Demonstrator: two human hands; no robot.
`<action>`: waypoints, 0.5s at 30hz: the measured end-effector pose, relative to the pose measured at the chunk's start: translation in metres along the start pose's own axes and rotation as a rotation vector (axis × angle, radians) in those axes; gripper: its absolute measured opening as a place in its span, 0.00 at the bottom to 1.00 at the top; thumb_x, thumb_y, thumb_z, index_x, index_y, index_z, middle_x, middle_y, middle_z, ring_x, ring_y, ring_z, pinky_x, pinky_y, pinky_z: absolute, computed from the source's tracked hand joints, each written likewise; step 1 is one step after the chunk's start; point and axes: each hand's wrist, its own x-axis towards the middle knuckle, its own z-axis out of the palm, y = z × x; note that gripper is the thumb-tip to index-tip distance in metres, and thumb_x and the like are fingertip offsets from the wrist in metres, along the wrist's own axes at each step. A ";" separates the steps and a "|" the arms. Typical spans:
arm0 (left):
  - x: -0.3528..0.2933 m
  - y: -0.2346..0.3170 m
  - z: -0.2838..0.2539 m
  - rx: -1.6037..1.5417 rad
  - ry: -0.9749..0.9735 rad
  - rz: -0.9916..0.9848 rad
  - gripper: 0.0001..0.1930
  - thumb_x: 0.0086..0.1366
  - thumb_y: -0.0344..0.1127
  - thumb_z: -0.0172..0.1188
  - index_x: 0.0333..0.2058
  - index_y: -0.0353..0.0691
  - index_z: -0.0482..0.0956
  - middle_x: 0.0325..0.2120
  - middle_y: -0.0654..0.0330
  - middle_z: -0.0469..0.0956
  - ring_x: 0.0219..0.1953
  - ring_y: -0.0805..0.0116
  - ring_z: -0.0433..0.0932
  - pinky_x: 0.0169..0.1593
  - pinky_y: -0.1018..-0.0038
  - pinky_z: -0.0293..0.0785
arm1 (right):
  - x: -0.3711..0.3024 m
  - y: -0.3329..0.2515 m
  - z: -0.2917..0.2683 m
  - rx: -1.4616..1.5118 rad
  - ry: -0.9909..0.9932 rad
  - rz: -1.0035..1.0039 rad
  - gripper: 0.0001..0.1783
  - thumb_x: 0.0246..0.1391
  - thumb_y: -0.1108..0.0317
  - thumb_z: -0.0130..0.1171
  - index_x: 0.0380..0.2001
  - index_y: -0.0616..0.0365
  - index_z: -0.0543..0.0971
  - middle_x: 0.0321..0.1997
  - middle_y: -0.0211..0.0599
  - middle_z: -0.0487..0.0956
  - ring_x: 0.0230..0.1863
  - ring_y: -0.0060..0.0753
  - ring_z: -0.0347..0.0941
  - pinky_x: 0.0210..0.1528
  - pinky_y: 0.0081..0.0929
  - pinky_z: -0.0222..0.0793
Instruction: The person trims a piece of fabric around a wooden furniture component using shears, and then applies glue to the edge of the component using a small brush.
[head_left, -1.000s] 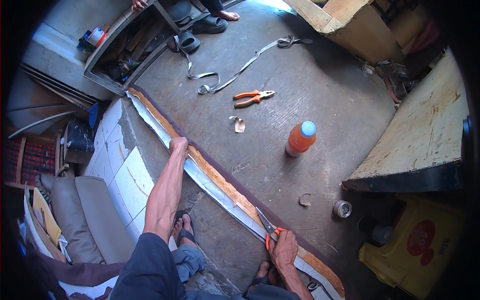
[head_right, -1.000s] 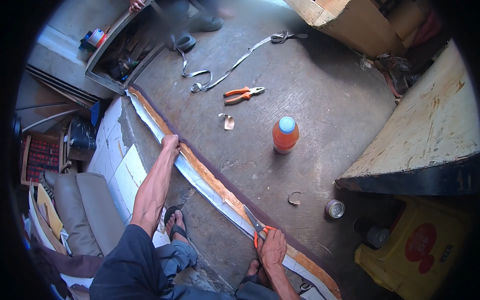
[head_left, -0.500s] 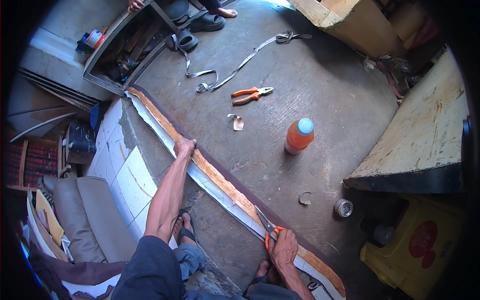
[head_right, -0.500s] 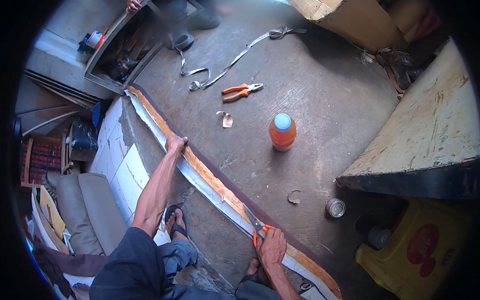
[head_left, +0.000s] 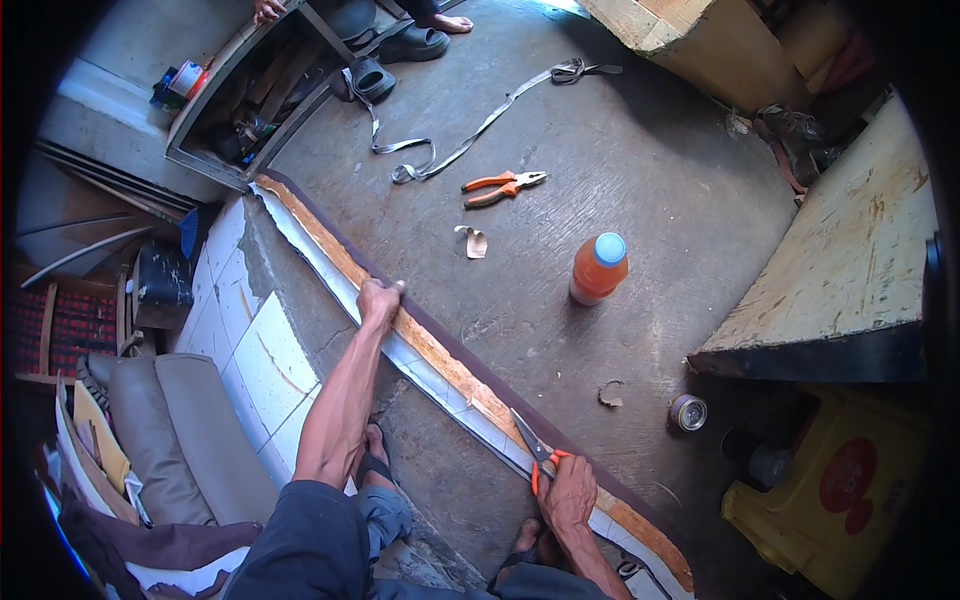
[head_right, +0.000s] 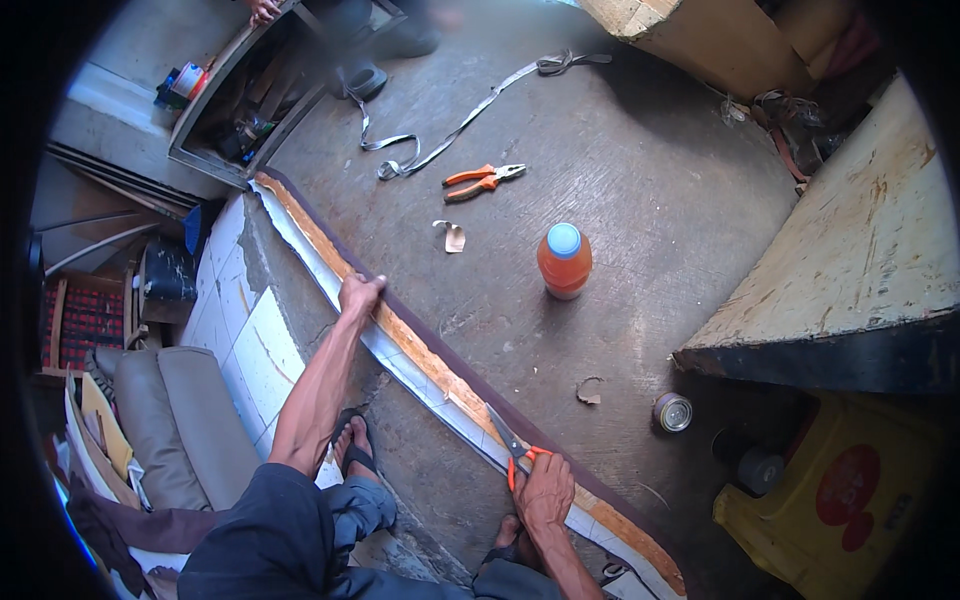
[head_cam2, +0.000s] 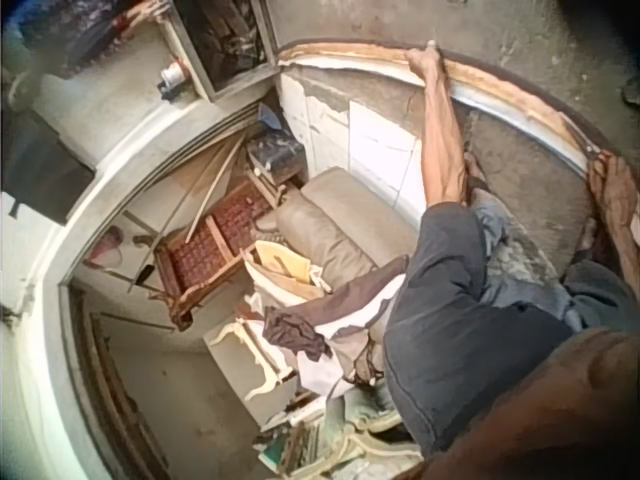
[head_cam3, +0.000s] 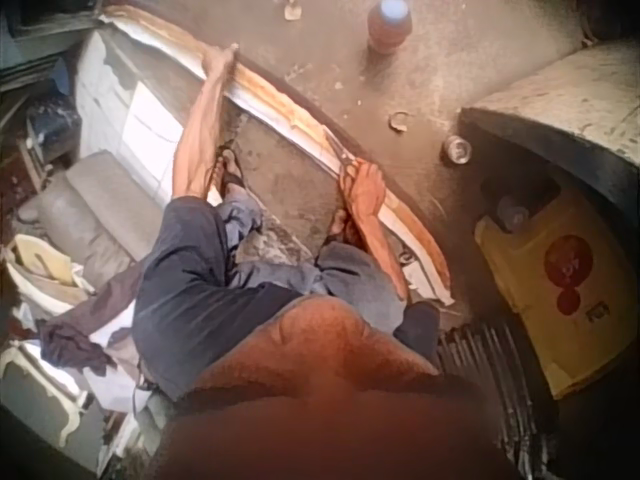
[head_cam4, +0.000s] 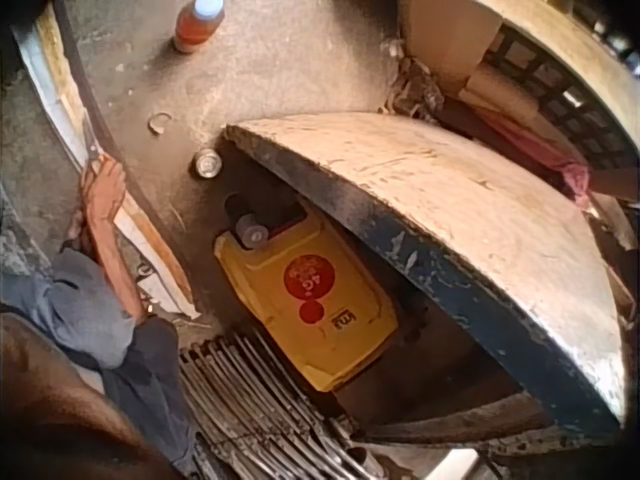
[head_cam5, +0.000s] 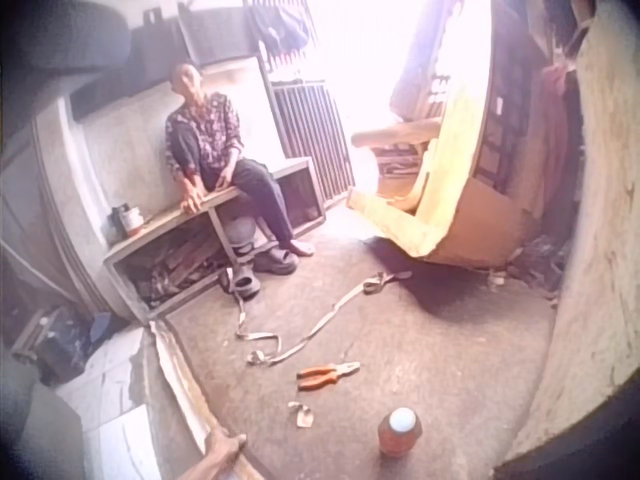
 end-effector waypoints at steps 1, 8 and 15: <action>-0.003 0.002 0.000 0.000 -0.003 0.000 0.15 0.55 0.39 0.72 0.26 0.34 0.78 0.21 0.54 0.79 0.26 0.60 0.79 0.35 0.61 0.75 | 0.000 0.000 -0.001 -0.001 0.000 0.003 0.24 0.47 0.61 0.70 0.44 0.58 0.73 0.41 0.45 0.71 0.46 0.49 0.70 0.45 0.45 0.66; 0.005 -0.009 -0.011 -0.489 -0.455 -0.328 0.11 0.61 0.25 0.65 0.23 0.43 0.72 0.17 0.64 0.71 0.16 0.72 0.69 0.20 0.72 0.66 | 0.000 -0.003 -0.005 0.007 -0.023 0.027 0.24 0.46 0.64 0.69 0.45 0.60 0.73 0.42 0.47 0.72 0.47 0.52 0.70 0.47 0.46 0.66; -0.005 -0.028 -0.014 -0.008 -0.101 0.064 0.09 0.63 0.29 0.65 0.40 0.36 0.75 0.25 0.56 0.77 0.27 0.58 0.78 0.33 0.61 0.76 | 0.000 -0.007 -0.003 0.023 -0.012 0.012 0.23 0.47 0.63 0.69 0.44 0.60 0.73 0.42 0.47 0.72 0.47 0.52 0.70 0.46 0.47 0.67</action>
